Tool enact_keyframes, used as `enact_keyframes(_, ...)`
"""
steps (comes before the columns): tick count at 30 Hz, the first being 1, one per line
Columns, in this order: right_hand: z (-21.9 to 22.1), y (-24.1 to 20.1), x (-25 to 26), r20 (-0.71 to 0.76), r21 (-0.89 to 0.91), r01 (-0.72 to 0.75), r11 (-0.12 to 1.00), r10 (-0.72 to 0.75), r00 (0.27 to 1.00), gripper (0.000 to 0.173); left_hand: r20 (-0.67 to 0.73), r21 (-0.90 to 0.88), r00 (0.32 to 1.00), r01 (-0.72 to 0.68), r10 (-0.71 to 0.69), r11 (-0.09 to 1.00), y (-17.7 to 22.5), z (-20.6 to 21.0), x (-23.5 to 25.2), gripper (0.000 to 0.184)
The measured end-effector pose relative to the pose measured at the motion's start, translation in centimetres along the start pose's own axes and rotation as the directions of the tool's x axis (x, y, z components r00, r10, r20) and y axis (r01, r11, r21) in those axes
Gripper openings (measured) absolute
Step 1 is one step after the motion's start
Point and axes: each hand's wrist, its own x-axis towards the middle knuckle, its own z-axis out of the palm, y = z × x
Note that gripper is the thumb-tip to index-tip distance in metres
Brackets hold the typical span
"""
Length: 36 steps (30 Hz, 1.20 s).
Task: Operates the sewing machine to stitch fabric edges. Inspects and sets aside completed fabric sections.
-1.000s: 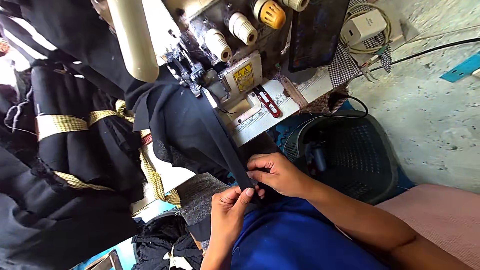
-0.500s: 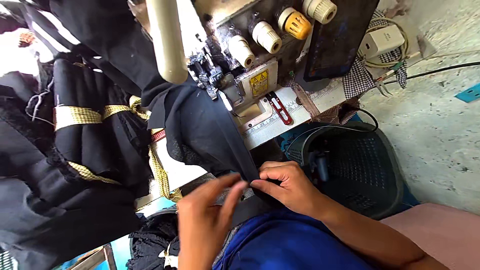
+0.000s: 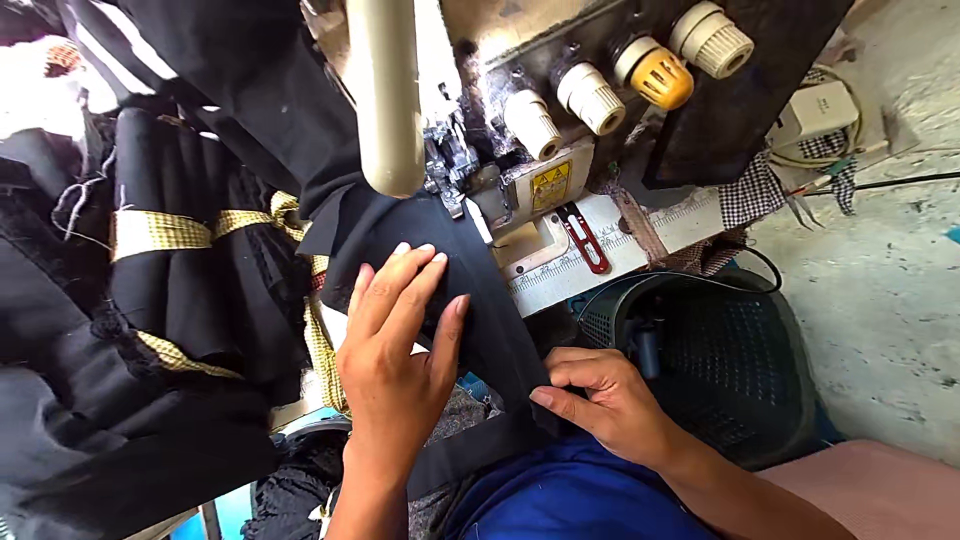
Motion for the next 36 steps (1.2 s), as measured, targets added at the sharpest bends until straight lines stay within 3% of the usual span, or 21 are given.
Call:
enact_keyframes(11, 0.2, -0.8, 6.8, -0.054, -0.121, 0.040, 0.992, -0.046, 0.997, 0.025, 0.133, -0.008, 0.991, -0.021, 0.022, 1.000, -4.3, -1.2, 6.4, 0.034)
enact_keyframes(22, 1.4, -1.4, 11.1, -0.124, -0.161, 0.020, 0.987, -0.040, 0.991, 0.021, 0.129, -0.066, 0.989, -0.062, 0.071, 0.996, -8.4, -1.1, 10.2, 0.028)
enact_keyframes(26, 1.7, -0.8, 10.7, -0.132, -0.094, -0.037, 0.995, 0.024, 0.991, 0.019, -0.046, 0.025, 0.996, -0.075, 0.076, 0.997, -7.6, -1.3, 8.4, 0.031)
enact_keyframes(27, 1.8, -0.5, 9.9, -0.160, -0.145, -0.032, 0.989, 0.008, 0.987, 0.018, -0.102, 0.023, 0.994, -0.045, 0.047, 0.999, -7.1, -1.6, 7.1, 0.034)
enact_keyframes(29, 1.9, 0.0, 7.5, -0.189, -0.303, -0.007, 0.953, -0.053, 0.980, 0.032, -0.221, -0.127, 0.969, 0.080, -0.107, 0.989, -6.7, -1.5, 3.4, 0.041)
enact_keyframes(31, 1.5, 0.7, 4.8, -0.180, -0.417, 0.013, 0.909, -0.097, 0.979, 0.036, -0.190, -0.375, 0.923, 0.246, -0.334, 0.894, -7.0, -0.7, -0.2, 0.052)
enact_keyframes(32, 1.2, 1.2, 3.5, -0.169, -0.471, 0.013, 0.882, -0.104, 0.980, 0.031, -0.090, -0.496, 0.905, 0.320, -0.415, 0.807, -7.3, -0.4, -1.6, 0.059)
enact_keyframes(34, 0.3, 1.9, 0.9, -0.132, -0.540, -0.012, 0.842, -0.070, 0.989, 0.023, 0.113, -0.674, 0.858, 0.436, -0.501, 0.596, -7.1, -0.3, -3.2, 0.069)
enact_keyframes(36, -0.6, 1.7, -0.9, -0.103, -0.524, -0.047, 0.851, -0.008, 0.995, 0.023, 0.176, -0.795, 0.850, 0.420, -0.497, 0.438, -7.0, -1.4, -3.6, 0.067)
